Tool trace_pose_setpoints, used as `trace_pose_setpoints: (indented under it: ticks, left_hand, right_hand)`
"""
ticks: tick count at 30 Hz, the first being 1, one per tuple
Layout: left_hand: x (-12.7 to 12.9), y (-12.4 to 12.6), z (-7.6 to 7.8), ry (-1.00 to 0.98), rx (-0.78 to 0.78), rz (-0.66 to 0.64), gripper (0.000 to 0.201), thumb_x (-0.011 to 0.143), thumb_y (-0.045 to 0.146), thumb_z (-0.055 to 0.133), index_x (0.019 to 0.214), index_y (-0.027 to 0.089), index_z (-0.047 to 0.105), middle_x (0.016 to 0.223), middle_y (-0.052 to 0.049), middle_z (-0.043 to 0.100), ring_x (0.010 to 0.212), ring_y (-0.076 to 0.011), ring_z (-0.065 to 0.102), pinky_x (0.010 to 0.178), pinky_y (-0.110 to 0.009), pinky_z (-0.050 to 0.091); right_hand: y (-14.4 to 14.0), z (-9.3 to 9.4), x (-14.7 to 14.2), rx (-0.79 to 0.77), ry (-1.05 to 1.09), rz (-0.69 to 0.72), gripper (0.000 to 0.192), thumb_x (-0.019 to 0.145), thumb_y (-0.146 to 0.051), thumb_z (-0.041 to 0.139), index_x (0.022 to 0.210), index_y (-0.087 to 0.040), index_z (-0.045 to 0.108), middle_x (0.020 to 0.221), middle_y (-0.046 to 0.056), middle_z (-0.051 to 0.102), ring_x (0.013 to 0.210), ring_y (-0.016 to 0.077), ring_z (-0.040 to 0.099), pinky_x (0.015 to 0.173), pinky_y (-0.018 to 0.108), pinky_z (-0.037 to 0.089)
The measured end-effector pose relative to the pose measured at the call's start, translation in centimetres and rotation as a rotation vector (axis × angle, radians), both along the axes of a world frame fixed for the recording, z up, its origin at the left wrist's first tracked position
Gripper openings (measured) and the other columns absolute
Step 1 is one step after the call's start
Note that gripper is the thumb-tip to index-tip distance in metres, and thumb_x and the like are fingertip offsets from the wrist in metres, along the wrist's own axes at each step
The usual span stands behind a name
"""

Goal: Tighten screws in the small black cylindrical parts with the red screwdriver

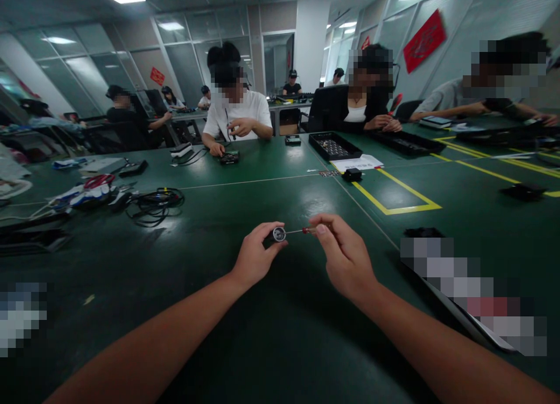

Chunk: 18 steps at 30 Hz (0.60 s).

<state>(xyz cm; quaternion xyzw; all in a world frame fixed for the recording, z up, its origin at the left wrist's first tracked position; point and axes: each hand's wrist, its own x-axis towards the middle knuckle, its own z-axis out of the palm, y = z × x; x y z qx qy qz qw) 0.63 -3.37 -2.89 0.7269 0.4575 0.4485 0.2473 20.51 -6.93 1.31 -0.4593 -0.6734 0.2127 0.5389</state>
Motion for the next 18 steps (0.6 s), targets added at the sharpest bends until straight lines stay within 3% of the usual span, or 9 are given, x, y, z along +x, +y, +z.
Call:
trace_pose_setpoints:
  ticks: [5, 9, 12, 15, 18]
  left_hand:
    - [-0.1, 0.1, 0.0, 0.038, 0.025, -0.015, 0.033, 0.085, 0.016, 0.076, 0.117, 0.023, 0.072, 0.12, -0.008, 0.073, 0.115, -0.0264, 0.067, 0.105, -0.046, 0.05]
    - [0.0, 0.1, 0.0, 0.034, 0.021, 0.01, 0.034, 0.085, 0.014, 0.075, 0.118, 0.021, 0.071, 0.121, -0.008, 0.073, 0.114, -0.0256, 0.067, 0.105, -0.044, 0.051]
    - [0.0, 0.0, 0.1, 0.047, 0.018, 0.027, 0.034, 0.085, 0.013, 0.075, 0.119, 0.021, 0.071, 0.121, -0.008, 0.073, 0.115, -0.0254, 0.067, 0.105, -0.045, 0.051]
    - [-0.2, 0.1, 0.2, 0.084, 0.054, 0.026, 0.035, 0.086, 0.014, 0.075, 0.119, 0.021, 0.071, 0.122, -0.007, 0.073, 0.117, -0.0256, 0.067, 0.106, -0.046, 0.05]
    - [-0.4, 0.2, 0.2, 0.109, 0.087, 0.022, 0.034, 0.086, 0.015, 0.076, 0.119, 0.021, 0.071, 0.122, -0.007, 0.073, 0.117, -0.0256, 0.066, 0.106, -0.046, 0.049]
  right_hand:
    - [0.2, -0.1, 0.0, -0.054, -0.019, -0.016, 0.029, 0.104, -0.043, 0.048, 0.094, -0.024, 0.066, 0.073, 0.0, 0.065, 0.065, 0.0176, 0.061, 0.061, 0.032, 0.043]
    - [0.5, -0.7, -0.2, -0.085, 0.125, -0.013, 0.022, 0.1, -0.041, 0.054, 0.108, -0.023, 0.064, 0.088, 0.003, 0.071, 0.078, 0.0199, 0.066, 0.07, 0.034, 0.049]
    - [1.0, -1.1, -0.4, -0.122, 0.202, -0.009, 0.024, 0.1, -0.043, 0.053, 0.104, -0.022, 0.064, 0.088, 0.004, 0.071, 0.079, 0.0197, 0.066, 0.074, 0.036, 0.051]
    - [1.9, -1.6, -0.5, -0.215, 0.407, -0.034, 0.025, 0.098, -0.046, 0.055, 0.096, -0.022, 0.063, 0.083, 0.002, 0.068, 0.074, 0.0181, 0.064, 0.074, 0.036, 0.052]
    - [3.0, -2.0, -0.3, -0.459, 0.734, 0.04, 0.024, 0.09, -0.045, 0.062, 0.084, -0.022, 0.061, 0.071, -0.001, 0.062, 0.063, 0.0156, 0.06, 0.07, 0.035, 0.055]
